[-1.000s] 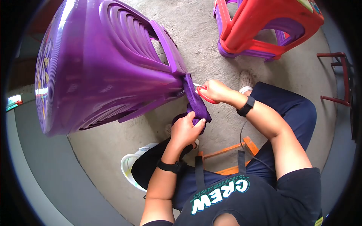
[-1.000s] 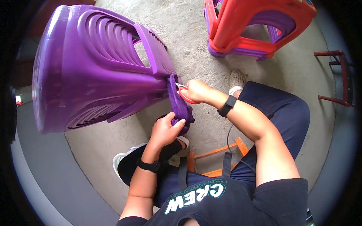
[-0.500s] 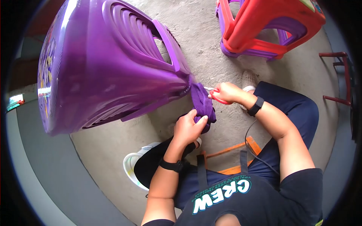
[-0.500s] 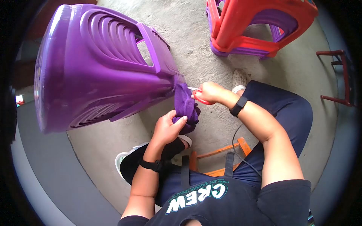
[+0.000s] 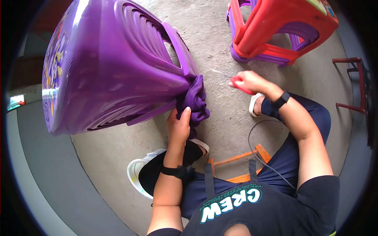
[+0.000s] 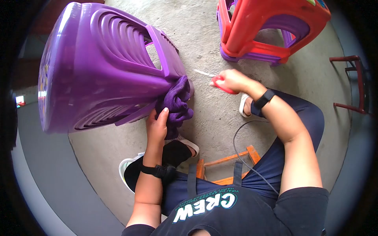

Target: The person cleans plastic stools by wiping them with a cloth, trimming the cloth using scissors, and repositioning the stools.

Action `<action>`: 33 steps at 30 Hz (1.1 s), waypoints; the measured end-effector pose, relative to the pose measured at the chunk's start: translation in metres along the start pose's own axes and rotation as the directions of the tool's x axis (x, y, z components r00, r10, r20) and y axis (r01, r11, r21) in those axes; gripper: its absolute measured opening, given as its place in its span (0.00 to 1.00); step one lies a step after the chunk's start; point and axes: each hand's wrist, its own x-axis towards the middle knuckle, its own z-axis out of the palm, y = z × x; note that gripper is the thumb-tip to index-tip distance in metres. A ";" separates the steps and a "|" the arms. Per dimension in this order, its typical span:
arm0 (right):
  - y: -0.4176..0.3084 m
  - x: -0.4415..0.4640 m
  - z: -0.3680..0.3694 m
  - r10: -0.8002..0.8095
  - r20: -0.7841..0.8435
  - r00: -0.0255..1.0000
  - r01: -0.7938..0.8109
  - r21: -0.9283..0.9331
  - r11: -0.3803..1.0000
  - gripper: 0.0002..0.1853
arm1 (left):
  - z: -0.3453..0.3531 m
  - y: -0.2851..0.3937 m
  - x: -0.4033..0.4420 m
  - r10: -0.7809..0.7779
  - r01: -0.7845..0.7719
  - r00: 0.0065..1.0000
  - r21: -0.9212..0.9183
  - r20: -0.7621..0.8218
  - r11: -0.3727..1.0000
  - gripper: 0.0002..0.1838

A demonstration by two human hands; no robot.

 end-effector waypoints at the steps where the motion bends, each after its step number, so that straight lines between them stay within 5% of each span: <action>1: 0.000 0.000 0.020 -0.032 -0.038 0.999 0.035 0.075 0.997 0.25 | 0.001 0.001 0.000 0.013 -0.013 1.000 -0.005 0.000 1.000 0.17; 5: -0.021 0.004 0.082 0.000 -0.002 1.000 0.000 0.209 0.978 0.27 | 0.003 0.017 -0.003 -0.046 0.048 0.998 -0.050 0.051 0.998 0.18; 12: -0.034 0.020 0.191 0.184 -0.183 0.966 -0.097 0.404 0.909 0.23 | 0.008 0.005 -0.003 -0.020 0.020 1.000 0.083 -0.007 0.996 0.17; 17: -0.035 0.020 0.169 0.156 0.133 0.979 -0.204 0.553 0.808 0.24 | 0.001 -0.007 -0.004 -0.048 0.038 0.997 0.142 0.065 0.989 0.19; 20: -0.049 -0.004 0.148 0.201 0.179 0.963 -0.268 0.565 0.781 0.25 | -0.002 -0.017 -0.007 -0.104 0.066 0.986 0.272 0.127 0.960 0.20; 23: -0.028 0.001 0.198 0.155 -0.027 0.988 -0.117 0.532 0.838 0.16 | -0.003 -0.011 -0.011 -0.171 0.052 0.960 0.460 0.220 0.886 0.20; 27: -0.035 -0.013 0.222 0.206 0.008 0.979 -0.152 0.704 0.694 0.19 | -0.003 -0.015 -0.015 -0.217 0.051 0.945 0.546 0.245 0.836 0.19; 33: -0.033 -0.009 0.219 0.154 0.015 0.988 -0.131 0.608 0.783 0.15 | -0.004 -0.011 -0.015 -0.181 0.001 0.952 0.586 0.249 0.810 0.18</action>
